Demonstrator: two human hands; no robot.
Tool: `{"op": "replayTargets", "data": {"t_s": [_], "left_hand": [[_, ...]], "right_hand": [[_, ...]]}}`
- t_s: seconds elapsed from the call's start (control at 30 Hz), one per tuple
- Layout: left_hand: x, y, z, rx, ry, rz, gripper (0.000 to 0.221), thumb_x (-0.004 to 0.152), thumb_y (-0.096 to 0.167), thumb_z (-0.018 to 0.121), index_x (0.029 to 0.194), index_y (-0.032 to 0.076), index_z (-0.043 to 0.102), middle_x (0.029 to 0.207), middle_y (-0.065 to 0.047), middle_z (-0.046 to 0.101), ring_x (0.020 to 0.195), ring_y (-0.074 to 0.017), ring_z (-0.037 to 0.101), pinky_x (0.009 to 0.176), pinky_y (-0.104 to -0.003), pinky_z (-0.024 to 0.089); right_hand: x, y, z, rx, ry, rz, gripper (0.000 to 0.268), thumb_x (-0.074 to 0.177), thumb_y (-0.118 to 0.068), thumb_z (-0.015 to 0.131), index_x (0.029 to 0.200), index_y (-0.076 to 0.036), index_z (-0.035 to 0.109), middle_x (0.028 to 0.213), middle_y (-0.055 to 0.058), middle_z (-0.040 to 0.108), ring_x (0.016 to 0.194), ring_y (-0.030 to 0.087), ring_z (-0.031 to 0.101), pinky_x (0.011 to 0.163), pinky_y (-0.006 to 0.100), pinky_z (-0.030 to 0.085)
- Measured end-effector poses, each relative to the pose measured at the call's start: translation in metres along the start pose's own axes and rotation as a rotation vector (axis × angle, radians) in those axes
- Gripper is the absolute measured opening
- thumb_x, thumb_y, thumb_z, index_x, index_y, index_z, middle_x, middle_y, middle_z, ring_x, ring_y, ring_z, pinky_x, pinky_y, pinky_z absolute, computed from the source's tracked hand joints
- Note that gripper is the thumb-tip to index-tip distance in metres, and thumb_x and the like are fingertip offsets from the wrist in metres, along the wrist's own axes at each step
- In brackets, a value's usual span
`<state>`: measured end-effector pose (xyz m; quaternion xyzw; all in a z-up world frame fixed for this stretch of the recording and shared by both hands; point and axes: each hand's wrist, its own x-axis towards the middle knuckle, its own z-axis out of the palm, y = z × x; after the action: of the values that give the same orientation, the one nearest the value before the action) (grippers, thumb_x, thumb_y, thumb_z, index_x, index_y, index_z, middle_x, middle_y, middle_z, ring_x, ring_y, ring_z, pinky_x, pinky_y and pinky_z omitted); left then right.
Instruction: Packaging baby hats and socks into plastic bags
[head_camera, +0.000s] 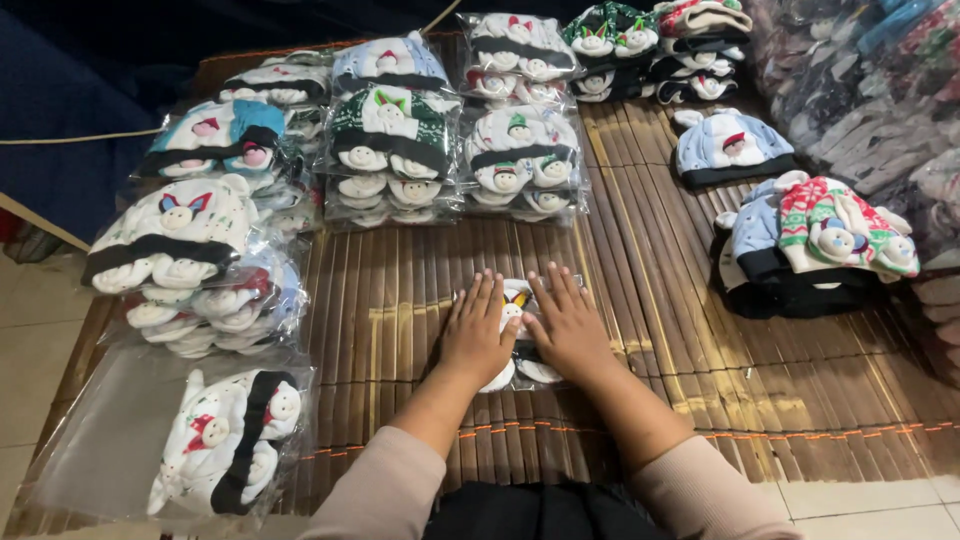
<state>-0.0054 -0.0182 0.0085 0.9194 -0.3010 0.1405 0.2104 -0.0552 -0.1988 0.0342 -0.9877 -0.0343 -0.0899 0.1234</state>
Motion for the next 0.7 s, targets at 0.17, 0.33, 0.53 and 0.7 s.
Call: {"op": "replayTargets", "data": {"t_s": [0.17,0.33,0.53,0.7], "left_hand": [[0.000,-0.007,0.010,-0.032,-0.031,-0.055,0.078,0.095,0.044,0.056,0.156,-0.001,0.037,0.159,-0.028,0.039,0.148,-0.0416,0.038,0.118,-0.054,0.033],[-0.002,-0.007,0.012,-0.030,-0.061,-0.075,0.078,0.093,0.045,0.056,0.154,-0.001,0.040,0.157,-0.028,0.042,0.147,-0.0419,0.040,0.118,-0.052,0.033],[-0.002,-0.010,0.021,0.077,-0.033,-0.053,0.075,0.090,0.045,0.059,0.149,0.000,0.047,0.152,-0.027,0.047,0.143,-0.0402,0.046,0.115,-0.051,0.038],[0.002,-0.003,0.004,0.049,-0.127,-0.085,0.073,0.093,0.043,0.055,0.151,-0.001,0.044,0.155,-0.028,0.043,0.147,-0.0415,0.041,0.119,-0.050,0.033]], "right_hand": [[0.000,0.005,0.014,-0.058,-0.026,0.030,0.069,0.103,-0.058,0.038,0.164,-0.028,0.029,0.166,0.015,0.032,0.154,0.034,0.029,0.123,0.052,0.025],[-0.001,0.005,0.020,-0.089,-0.057,0.061,0.069,0.102,-0.059,0.035,0.164,-0.029,0.029,0.166,0.014,0.032,0.155,0.032,0.027,0.124,0.049,0.022],[0.000,0.006,0.023,-0.121,-0.071,0.077,0.067,0.102,-0.061,0.033,0.162,-0.033,0.032,0.167,0.010,0.032,0.156,0.030,0.026,0.125,0.048,0.022],[0.001,0.004,0.021,-0.107,-0.117,0.090,0.065,0.103,-0.060,0.033,0.161,-0.031,0.033,0.167,0.011,0.031,0.156,0.031,0.025,0.125,0.048,0.021]]}}
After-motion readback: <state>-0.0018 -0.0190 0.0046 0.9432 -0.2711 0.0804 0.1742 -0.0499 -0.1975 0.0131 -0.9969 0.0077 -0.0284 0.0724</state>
